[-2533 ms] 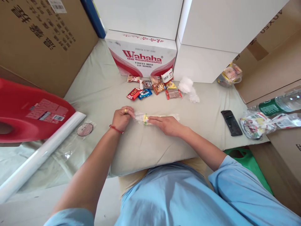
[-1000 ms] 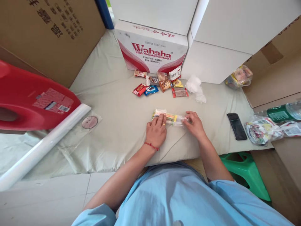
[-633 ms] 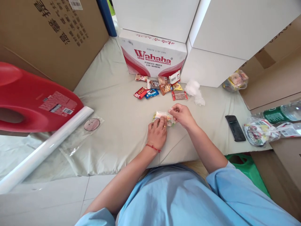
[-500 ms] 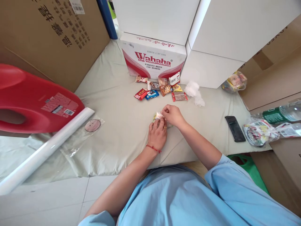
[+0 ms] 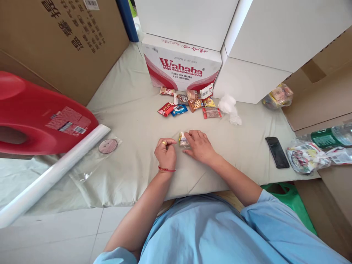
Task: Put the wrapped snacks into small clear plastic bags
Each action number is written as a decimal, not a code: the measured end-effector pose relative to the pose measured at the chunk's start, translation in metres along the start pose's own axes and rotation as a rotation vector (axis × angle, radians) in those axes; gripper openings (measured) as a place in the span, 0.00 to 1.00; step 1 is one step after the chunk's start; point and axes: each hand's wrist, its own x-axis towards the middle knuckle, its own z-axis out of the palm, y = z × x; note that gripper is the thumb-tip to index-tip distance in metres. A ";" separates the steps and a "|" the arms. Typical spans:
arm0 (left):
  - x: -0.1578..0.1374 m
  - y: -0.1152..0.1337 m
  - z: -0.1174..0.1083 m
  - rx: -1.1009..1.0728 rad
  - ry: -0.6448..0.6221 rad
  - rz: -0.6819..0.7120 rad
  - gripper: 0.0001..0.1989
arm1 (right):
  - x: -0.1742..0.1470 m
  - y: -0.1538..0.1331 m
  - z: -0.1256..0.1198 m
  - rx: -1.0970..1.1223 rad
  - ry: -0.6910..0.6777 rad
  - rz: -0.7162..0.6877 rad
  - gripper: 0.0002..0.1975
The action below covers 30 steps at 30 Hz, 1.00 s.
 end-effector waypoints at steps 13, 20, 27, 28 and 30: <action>0.000 0.026 0.008 -0.157 -0.256 -0.181 0.13 | 0.004 0.034 0.000 0.832 0.317 0.332 0.21; 0.007 0.044 0.054 -0.349 -0.489 -0.249 0.23 | -0.016 0.035 -0.014 1.436 0.186 0.407 0.29; 0.004 0.045 0.085 -0.418 -0.692 -0.295 0.25 | -0.049 0.105 -0.026 1.298 0.361 0.433 0.22; 0.005 0.042 0.087 -0.443 -0.718 -0.316 0.26 | -0.053 0.130 -0.031 1.253 0.455 0.478 0.21; 0.008 0.033 0.089 -0.487 -0.753 -0.371 0.26 | -0.057 0.189 -0.043 1.153 0.683 0.576 0.22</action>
